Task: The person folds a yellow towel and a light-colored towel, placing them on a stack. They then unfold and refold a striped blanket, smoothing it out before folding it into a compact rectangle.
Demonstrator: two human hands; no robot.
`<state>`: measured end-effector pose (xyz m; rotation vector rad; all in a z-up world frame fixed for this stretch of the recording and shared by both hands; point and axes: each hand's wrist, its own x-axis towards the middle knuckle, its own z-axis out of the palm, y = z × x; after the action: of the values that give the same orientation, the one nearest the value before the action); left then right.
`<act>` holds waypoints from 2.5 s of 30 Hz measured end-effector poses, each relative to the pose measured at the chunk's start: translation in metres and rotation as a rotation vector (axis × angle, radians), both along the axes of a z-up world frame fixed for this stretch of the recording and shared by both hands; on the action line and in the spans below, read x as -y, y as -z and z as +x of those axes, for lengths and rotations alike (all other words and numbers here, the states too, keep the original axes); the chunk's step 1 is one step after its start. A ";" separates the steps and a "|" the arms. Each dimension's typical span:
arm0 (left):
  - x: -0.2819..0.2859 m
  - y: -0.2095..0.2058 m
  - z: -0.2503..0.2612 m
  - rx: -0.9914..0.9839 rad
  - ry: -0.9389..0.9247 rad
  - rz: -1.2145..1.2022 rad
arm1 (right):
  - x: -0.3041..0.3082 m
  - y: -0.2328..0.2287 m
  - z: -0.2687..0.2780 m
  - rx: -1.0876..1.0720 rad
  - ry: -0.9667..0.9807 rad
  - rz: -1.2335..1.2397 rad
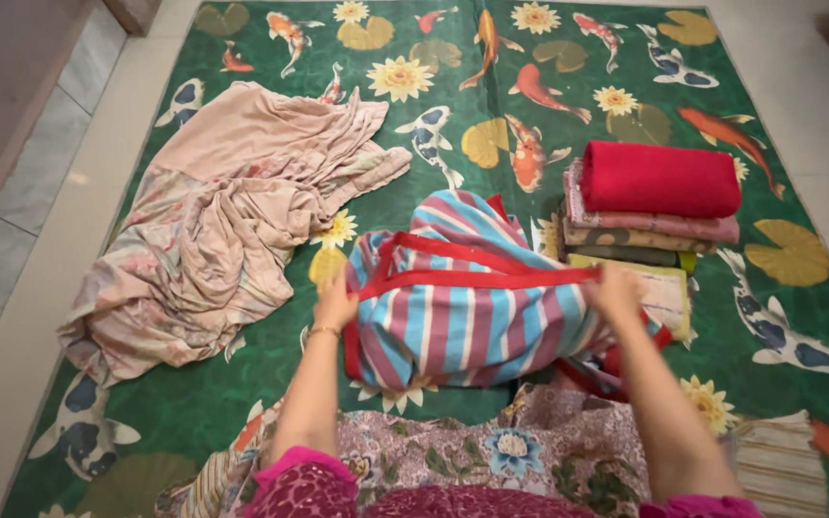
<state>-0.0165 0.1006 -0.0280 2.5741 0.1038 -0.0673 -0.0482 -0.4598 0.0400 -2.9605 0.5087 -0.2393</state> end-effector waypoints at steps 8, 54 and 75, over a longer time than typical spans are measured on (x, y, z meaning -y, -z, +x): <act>0.001 0.066 -0.011 -0.268 -0.349 -0.461 | -0.128 0.026 0.008 0.096 -0.510 0.214; -0.186 -0.139 0.018 0.267 -0.001 -0.766 | -0.075 0.033 0.040 -0.324 -0.529 -0.037; -0.170 -0.059 -0.026 -0.059 -0.252 -0.929 | -0.058 0.025 0.003 -0.520 -0.443 0.285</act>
<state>-0.0422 0.2709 0.0314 1.6184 0.3309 -0.0741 -0.0453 -0.4018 0.0150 -2.7321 -0.0789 0.6033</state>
